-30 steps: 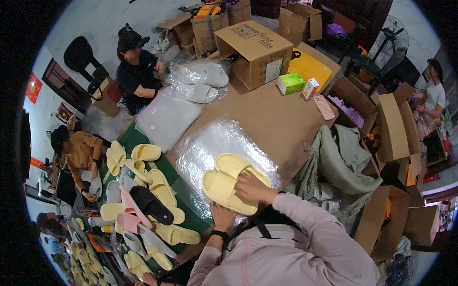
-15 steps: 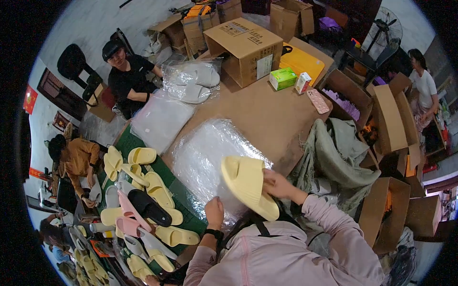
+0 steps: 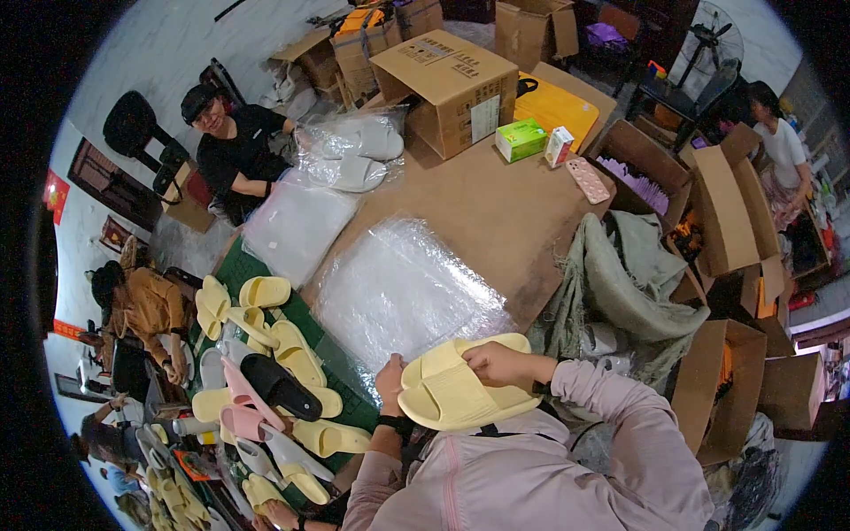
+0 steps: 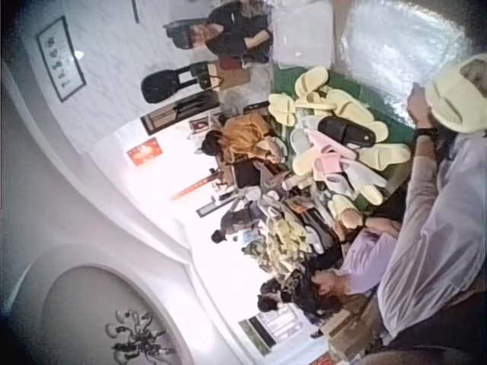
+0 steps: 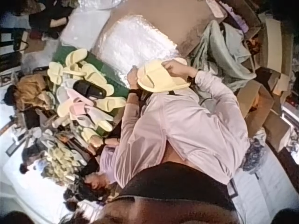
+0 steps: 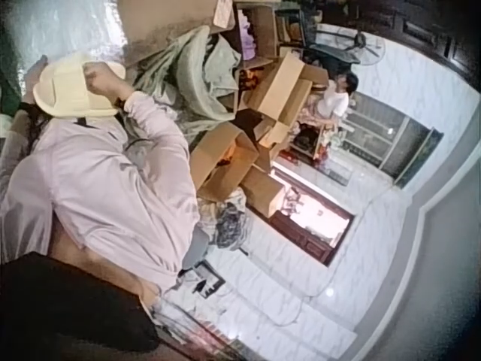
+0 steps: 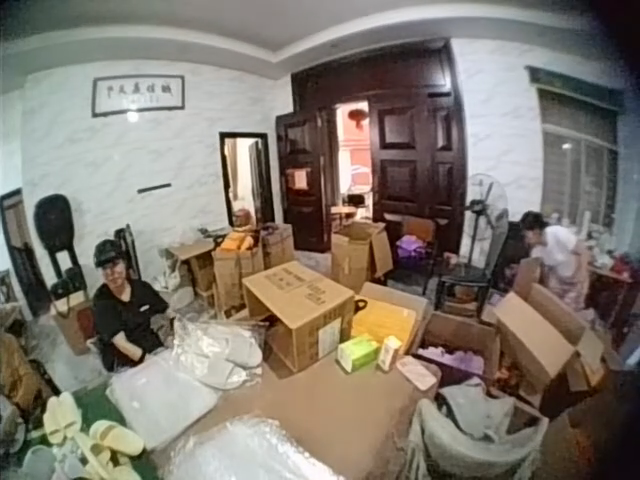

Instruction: Pair and package finished foam slippers into plastic bags and boxes.

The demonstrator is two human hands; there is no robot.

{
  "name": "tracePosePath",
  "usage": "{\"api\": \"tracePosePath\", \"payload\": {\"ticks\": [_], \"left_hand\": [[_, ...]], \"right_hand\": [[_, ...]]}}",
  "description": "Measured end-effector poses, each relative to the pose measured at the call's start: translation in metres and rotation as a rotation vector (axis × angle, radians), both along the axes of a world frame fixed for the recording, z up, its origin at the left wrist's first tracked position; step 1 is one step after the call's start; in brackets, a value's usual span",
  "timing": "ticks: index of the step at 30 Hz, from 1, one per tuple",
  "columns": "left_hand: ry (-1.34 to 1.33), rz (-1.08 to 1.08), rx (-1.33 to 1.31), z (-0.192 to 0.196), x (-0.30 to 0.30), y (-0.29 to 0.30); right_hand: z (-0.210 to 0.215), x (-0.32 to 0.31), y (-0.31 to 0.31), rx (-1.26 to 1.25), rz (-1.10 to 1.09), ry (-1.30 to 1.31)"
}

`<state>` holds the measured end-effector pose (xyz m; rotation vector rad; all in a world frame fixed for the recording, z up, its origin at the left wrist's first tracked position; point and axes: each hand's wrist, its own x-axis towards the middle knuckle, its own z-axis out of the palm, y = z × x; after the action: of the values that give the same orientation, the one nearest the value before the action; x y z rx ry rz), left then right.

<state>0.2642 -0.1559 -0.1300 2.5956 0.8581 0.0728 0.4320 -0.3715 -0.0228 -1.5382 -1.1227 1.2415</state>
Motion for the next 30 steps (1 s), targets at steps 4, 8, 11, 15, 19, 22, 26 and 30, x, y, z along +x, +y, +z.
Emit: {"api": "tracePosePath", "payload": {"ticks": [4,8,11,15,19,22,26,30], "left_hand": [[0.09,-0.097,0.121,0.022,-0.003,0.006],[-0.312,0.206,-0.401,0.054,-0.002,-0.003],[-0.362,-0.002,-0.417,0.067,-0.001,-0.005],[-0.323,0.074,-0.379,0.089,0.011,-0.01],[-0.346,0.066,-0.446,0.111,0.023,-0.017],[-0.374,-0.131,-0.258,0.101,0.027,-0.024],[-0.198,-0.222,-0.067,0.1,0.039,-0.027],[-0.165,-0.292,0.032,0.117,0.044,-0.038]], "right_hand": [[-0.013,-0.009,0.011,0.15,-0.06,0.042],[-0.015,-0.005,0.022,0.105,-0.224,-0.067],[-0.016,-0.002,0.027,0.089,-0.339,-0.507],[-0.021,-0.001,0.029,0.024,-0.427,-0.633],[-0.027,-0.003,0.029,0.185,-0.504,-0.838],[-0.013,-0.005,0.034,0.336,-0.404,-0.991],[0.001,-0.007,0.047,0.597,-0.355,-1.143],[-0.013,-0.006,0.049,0.29,-0.532,-1.041]]}}
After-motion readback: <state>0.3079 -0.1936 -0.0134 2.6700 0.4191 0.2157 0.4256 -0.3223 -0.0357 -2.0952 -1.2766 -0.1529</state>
